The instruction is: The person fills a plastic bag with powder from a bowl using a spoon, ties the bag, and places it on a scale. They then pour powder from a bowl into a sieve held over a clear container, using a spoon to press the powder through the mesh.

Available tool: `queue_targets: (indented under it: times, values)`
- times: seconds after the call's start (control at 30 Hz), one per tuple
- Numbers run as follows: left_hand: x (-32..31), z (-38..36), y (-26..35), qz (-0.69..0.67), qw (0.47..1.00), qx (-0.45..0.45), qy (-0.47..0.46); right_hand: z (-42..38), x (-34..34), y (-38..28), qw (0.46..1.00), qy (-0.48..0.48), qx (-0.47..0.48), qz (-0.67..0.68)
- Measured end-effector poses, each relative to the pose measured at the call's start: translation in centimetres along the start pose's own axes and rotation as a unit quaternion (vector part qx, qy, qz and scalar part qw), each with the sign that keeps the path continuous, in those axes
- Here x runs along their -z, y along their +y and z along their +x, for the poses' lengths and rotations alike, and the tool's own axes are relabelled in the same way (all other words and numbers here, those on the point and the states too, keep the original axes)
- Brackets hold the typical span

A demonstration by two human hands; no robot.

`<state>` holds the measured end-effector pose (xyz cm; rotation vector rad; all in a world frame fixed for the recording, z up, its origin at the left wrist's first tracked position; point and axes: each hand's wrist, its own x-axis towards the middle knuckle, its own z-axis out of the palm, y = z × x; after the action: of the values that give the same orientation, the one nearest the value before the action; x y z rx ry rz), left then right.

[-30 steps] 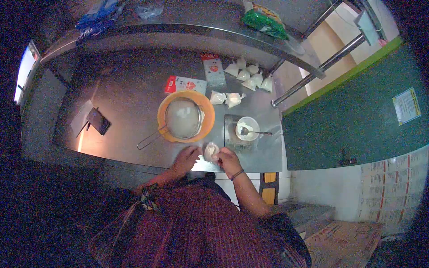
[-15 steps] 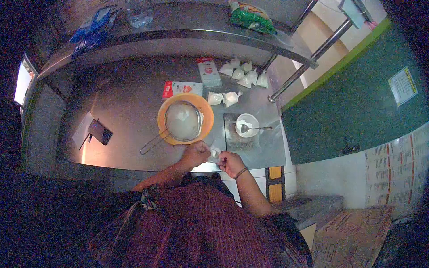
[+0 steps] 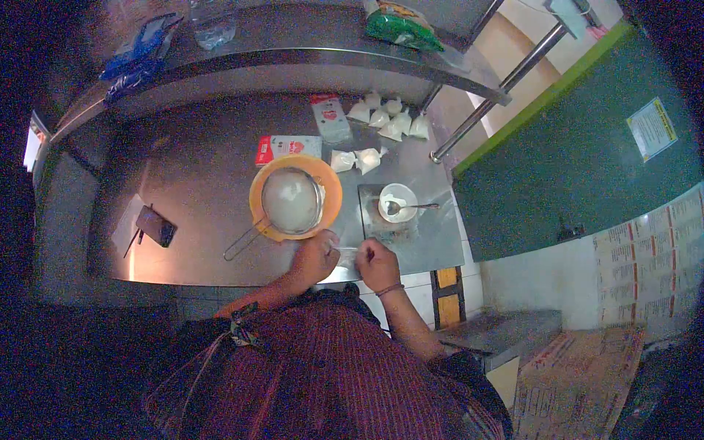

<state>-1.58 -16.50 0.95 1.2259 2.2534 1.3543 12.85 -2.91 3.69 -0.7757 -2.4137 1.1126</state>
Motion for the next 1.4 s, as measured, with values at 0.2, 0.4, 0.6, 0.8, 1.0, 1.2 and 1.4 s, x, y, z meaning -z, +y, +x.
queue_targets:
  times: [0.2,0.4,0.6,0.8,1.0,1.2,1.4]
  values:
    - [-1.4,0.1,-0.8,-0.018,0.997,-0.035,-0.059,0.4,0.8,-0.9,0.966,-0.002,0.152,-0.211]
    - [-0.3,0.2,1.9,-0.101,0.99,-0.043,-0.091,1.1,0.2,-1.9,0.99,-0.022,0.008,-0.138]
    - [-0.3,1.1,2.1,0.002,0.996,-0.007,-0.086,1.9,1.3,-1.2,0.963,-0.101,0.059,-0.241]
    - [0.5,1.4,2.9,0.035,0.996,-0.013,-0.087,2.6,2.0,-3.0,0.945,-0.149,0.06,-0.286]
    - [5.4,-0.3,3.6,-0.227,0.963,0.032,-0.142,3.0,6.1,-8.2,0.971,-0.173,0.142,-0.083]
    - [7.4,0.2,4.0,-0.121,0.977,-0.167,-0.054,3.8,8.6,-11.9,0.946,-0.247,0.2,-0.067]
    - [4.6,0.5,2.3,-0.212,0.924,-0.074,-0.311,4.3,8.9,-14.4,0.931,-0.288,0.22,-0.041]
